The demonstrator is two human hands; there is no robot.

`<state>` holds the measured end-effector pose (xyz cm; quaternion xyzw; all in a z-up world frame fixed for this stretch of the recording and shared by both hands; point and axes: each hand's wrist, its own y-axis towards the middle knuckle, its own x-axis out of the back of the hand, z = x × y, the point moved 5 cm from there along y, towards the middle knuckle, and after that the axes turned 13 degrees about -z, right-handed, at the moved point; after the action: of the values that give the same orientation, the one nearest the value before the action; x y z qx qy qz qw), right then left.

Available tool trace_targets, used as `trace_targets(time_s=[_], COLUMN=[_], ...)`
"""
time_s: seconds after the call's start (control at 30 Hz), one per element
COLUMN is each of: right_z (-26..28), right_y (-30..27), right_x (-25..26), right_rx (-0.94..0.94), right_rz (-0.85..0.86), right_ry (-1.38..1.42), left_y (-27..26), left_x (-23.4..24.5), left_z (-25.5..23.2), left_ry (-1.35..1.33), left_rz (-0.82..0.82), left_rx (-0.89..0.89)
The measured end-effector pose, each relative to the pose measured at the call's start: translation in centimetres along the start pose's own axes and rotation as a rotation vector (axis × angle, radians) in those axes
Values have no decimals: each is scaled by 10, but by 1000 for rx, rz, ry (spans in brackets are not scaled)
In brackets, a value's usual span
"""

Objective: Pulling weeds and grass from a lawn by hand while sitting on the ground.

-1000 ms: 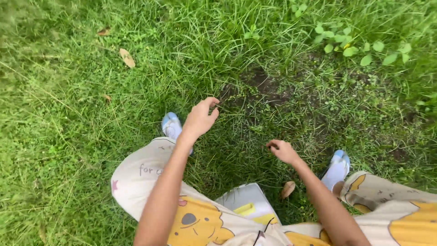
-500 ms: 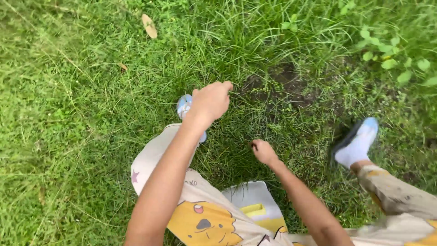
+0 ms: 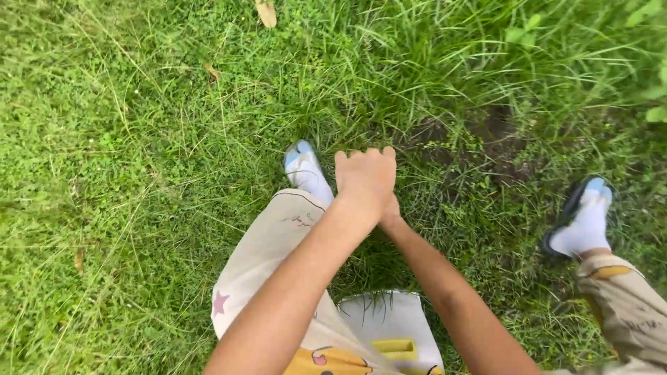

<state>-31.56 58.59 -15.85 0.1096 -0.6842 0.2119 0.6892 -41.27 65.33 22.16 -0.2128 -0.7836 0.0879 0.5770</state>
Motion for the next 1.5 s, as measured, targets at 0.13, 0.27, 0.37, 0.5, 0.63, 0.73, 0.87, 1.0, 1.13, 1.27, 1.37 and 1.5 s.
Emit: trace_targets(time_s=[0.13,0.27,0.37,0.5,0.63,0.73,0.87,1.0,1.13,1.27,1.37,1.5], right_z=[-14,-34,-36,-16,-56,-103,-75,7,68,53,36,36], right_y=[14,18,9,-40,-97,-139,-132,-95,-77,-89,-121,-113], right_x=[-29,-70,-82,-23,26,27,61,73,67,7,-80,-52], right_rx=[-8,-74,-160,-293,-409,-900,-845,-459,-257,-180,-163,-214], right_rz=[97,227,277,193,-112,-82,-42,-20,259,370,462,505], right_ry=[-95,-168,-98,207,287,613,654,641,831,135,7,131], left_y=[-4,-1,-2,-8,-20,-24,-24,-30,-23,-22,-23,-22], left_x=[-13,-54,-64,-47,-36,-44,-75,-82,-79,-76,-78,-74], left_z=[31,57,58,47,37,35,44,49,53,48,47,43], left_ry=[-72,7,-25,-101,-157,-227,-193,-166,-119,-116,-126,-130], left_rz=[56,-11,-9,-65,-47,-13,23,81,33,10,-8,-22], left_rx=[107,97,33,-47,-100,-113,-85,-73,-75,-82,-95,-90])
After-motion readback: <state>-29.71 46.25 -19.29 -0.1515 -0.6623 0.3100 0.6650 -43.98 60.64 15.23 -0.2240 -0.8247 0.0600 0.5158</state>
